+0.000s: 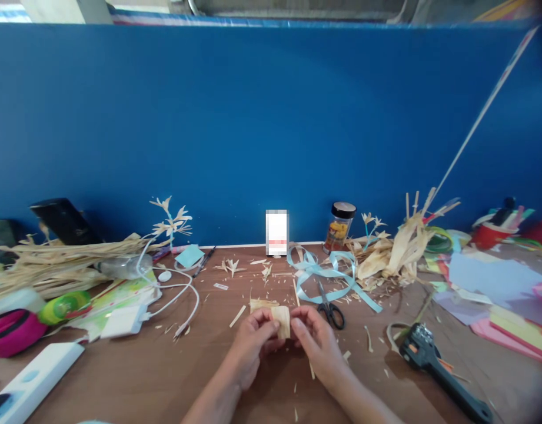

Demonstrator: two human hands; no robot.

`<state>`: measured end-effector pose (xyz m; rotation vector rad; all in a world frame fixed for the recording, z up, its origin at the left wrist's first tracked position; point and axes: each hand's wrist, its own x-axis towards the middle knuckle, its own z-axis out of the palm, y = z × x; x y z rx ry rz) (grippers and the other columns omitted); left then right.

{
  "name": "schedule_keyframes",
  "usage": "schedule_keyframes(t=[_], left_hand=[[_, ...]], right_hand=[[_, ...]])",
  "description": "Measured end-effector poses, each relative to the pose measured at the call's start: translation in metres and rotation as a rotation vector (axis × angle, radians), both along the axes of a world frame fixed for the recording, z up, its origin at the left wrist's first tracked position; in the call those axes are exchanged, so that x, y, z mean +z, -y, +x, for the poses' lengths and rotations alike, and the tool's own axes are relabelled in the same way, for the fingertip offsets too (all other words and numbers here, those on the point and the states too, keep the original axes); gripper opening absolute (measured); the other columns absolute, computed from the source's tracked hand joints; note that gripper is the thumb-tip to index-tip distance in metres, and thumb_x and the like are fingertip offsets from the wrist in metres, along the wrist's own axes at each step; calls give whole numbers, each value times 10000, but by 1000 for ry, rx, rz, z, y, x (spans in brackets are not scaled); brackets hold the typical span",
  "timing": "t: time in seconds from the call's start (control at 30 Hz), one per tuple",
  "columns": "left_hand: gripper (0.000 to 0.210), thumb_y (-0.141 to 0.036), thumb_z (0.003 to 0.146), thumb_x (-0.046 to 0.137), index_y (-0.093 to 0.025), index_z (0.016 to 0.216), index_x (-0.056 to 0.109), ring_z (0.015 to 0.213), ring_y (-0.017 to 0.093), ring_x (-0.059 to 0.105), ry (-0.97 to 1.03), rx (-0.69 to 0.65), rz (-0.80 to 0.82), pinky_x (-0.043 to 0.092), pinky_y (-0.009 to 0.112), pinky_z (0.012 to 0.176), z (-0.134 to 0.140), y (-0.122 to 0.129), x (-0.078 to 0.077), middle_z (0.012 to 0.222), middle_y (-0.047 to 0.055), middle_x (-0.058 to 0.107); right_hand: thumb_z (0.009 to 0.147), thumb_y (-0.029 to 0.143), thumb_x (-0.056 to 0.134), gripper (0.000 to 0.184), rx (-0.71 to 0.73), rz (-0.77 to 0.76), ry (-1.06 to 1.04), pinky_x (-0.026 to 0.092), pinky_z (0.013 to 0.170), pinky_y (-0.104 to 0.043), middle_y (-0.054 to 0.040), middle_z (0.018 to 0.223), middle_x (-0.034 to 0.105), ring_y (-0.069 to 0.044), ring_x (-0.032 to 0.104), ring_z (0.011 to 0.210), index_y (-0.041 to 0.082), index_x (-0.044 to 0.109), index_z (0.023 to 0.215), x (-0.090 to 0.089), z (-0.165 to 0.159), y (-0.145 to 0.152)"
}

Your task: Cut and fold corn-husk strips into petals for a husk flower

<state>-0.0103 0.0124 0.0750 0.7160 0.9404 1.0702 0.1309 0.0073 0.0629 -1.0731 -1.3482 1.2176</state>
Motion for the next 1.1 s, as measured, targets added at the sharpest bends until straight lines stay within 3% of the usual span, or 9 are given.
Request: schedule_keyframes(t=[0.17,0.27,0.43,0.63,0.83,1.1], left_hand=[[160,-224,634,679,-154,674,540,482,31,474,125,21,-46,398,140,495,-3,-1,0,577,-49,532],[150,-215,632,678,-133,711,580,512,48,491,117,-18,-25,429,163,519,-1,0,0,610,-16,554],[175,-223,603,692,-132,715,593,528,65,506,12,-35,-43,465,205,540,2,2,0,632,-4,573],[245,-345,627,656,-131,639,535,414,55,456,-247,-97,-9,428,202,449,2,2,-4,544,-5,584],[251,-345,630,655,-134,664,523,427,54,477,-185,-132,-39,420,198,465,3,3,-4,570,-2,601],[252,-337,610,675,-131,668,542,434,49,484,-147,-143,-62,425,192,478,2,3,-5,593,7,613]], right_hand=[[678,311,635,226,47,-10,77,403,547,-208,14,684,558,-119,510,605,181,509,812,0,-3,1],[687,307,622,184,40,-1,76,387,533,-203,24,648,538,-111,491,583,176,516,762,-1,-4,0],[748,359,550,204,32,-4,53,386,536,-209,15,628,535,-113,489,581,160,525,715,-3,-1,-3],[735,411,560,257,-23,-78,-42,379,488,-198,21,608,522,-102,488,535,157,517,726,-4,2,-6],[705,396,600,252,33,-145,-163,400,510,-212,19,607,551,-109,528,531,158,519,727,3,-1,-5],[705,435,586,289,-19,-146,-134,373,469,-201,25,559,546,-97,499,486,153,525,722,0,0,-6]])
